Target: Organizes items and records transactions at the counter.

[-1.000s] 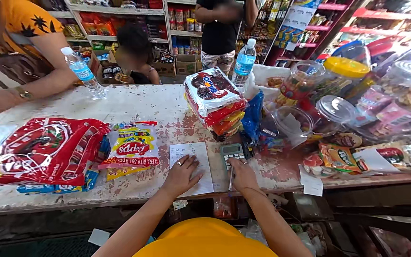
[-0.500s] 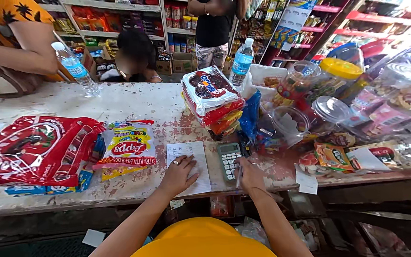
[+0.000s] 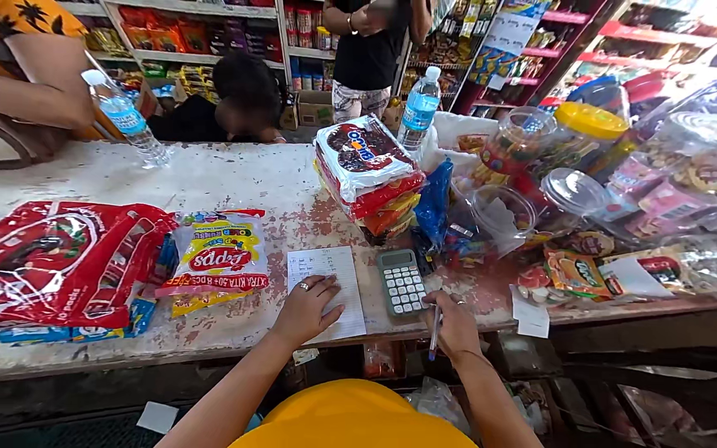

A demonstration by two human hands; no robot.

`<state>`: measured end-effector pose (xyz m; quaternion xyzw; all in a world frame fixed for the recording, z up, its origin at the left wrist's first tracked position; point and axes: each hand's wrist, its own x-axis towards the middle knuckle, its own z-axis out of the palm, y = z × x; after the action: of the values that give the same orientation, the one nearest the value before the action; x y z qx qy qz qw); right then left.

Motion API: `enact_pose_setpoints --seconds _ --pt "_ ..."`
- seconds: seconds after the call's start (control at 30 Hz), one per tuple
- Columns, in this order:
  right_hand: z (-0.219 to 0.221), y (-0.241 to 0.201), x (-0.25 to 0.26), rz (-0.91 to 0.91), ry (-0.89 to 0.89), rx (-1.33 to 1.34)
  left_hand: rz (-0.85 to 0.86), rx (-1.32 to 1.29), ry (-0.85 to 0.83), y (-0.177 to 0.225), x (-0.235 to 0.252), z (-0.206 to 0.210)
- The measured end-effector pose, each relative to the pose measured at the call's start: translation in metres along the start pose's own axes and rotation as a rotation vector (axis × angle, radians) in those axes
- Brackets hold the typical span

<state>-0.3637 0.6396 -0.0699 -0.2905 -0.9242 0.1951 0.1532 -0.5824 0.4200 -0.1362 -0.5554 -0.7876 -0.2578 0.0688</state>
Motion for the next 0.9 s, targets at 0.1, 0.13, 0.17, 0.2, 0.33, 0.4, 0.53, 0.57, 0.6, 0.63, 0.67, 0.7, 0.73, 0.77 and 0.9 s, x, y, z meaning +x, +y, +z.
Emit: enact_pose_setpoints --seconds 0.1,0.13,0.17,0.2,0.33,0.4,0.53,0.57,0.6,0.63,0.67,0.7,0.73,0.77,0.9 --pt "0.008 -0.009 0.011 -0.04 -0.028 0.002 0.0 -0.009 0.004 0.0 -0.001 0.0" --pt "0.009 -0.014 0.016 -0.008 -0.105 -0.015 -0.002 -0.022 -0.001 0.0 -0.002 -0.001" --pt "0.008 -0.018 0.019 0.027 -0.176 -0.032 -0.002 -0.041 -0.01 0.0 -0.003 -0.002" --pt "0.009 -0.019 0.018 0.023 -0.161 -0.038 0.008 -0.052 -0.003 0.0 -0.004 -0.002" --pt "0.018 -0.008 -0.001 -0.105 0.043 -0.003 0.046 -0.049 0.052 -0.001 -0.007 0.001" --pt "0.015 0.0 -0.008 -0.096 0.042 0.013 0.046 -0.035 0.047 0.0 -0.007 0.0" --pt "0.011 0.012 -0.01 -0.079 0.078 0.015 0.03 0.005 -0.005 0.001 -0.012 -0.002" --pt "0.009 0.009 -0.009 -0.068 0.047 0.008 0.023 0.012 -0.038 0.003 -0.014 -0.004" --pt "0.009 0.005 -0.008 -0.082 0.045 0.007 0.015 0.016 -0.072 0.004 -0.015 -0.005" --pt "0.011 0.0 -0.008 -0.124 0.057 0.023 0.012 0.02 -0.096 0.005 -0.017 -0.006" --pt "0.016 -0.005 -0.01 -0.174 0.055 0.036 0.009 0.024 -0.116 0.006 -0.019 -0.006" --pt "0.02 -0.011 -0.01 -0.222 0.026 0.037 0.003 0.024 -0.139 0.006 -0.021 -0.008" --pt "0.022 -0.017 -0.011 -0.237 -0.044 0.029 -0.003 0.023 -0.16 0.007 -0.022 -0.009" --pt "0.022 -0.023 -0.011 -0.222 -0.118 0.006 -0.004 0.021 -0.175 0.006 -0.022 -0.009" --pt "0.024 -0.017 -0.01 -0.213 0.037 0.034 0.027 0.012 -0.179 0.004 -0.024 -0.011"
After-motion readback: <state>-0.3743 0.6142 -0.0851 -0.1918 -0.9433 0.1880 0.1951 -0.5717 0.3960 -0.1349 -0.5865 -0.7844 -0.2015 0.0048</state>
